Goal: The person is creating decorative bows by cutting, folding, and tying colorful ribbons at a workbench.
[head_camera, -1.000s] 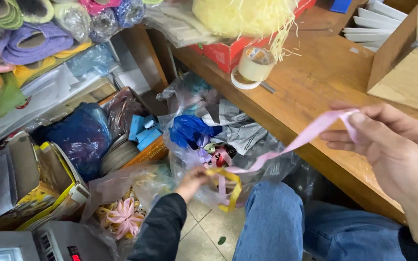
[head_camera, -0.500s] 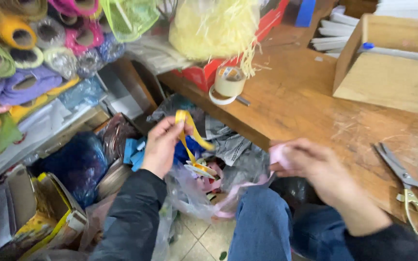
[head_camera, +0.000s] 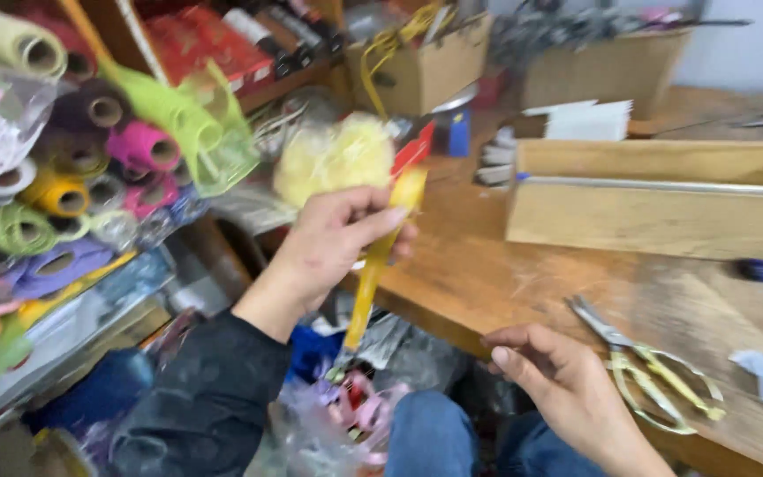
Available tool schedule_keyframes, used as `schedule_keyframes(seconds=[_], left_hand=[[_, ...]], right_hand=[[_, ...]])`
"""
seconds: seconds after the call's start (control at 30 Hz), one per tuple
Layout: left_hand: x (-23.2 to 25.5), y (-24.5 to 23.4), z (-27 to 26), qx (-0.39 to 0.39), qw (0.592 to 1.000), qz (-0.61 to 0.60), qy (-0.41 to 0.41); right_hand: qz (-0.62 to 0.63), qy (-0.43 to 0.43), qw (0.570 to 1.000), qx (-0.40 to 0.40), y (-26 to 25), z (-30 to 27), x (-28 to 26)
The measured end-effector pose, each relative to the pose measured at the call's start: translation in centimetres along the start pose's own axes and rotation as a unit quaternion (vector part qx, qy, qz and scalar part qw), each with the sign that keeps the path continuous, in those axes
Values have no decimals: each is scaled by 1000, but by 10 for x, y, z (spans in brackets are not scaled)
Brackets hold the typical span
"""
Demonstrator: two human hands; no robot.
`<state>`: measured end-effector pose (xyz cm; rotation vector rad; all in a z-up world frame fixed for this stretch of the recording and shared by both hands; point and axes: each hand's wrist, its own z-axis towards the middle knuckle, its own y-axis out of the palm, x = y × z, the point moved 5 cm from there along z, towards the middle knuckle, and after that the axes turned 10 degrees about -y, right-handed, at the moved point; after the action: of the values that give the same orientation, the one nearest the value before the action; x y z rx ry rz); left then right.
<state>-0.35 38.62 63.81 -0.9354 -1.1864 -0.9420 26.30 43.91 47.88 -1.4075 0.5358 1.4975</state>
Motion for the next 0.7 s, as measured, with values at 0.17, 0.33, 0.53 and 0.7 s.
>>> schedule_keyframes(seconds=[0.17,0.33,0.53,0.7], left_hand=[[27,-27,9,102,972,-209,22],[165,-35,-50,144,977,-67,143],[136,18,-52,5,996,-89,0],[158,78,-80,-142,967,-156,144]], right_hand=[[22,0,997,70,-55,-57,-9],[78,123,976,162,-78,-110,21],[-36,-3,998,51,-25,-118,104],[-207,138,964,-100,80,-101,21]])
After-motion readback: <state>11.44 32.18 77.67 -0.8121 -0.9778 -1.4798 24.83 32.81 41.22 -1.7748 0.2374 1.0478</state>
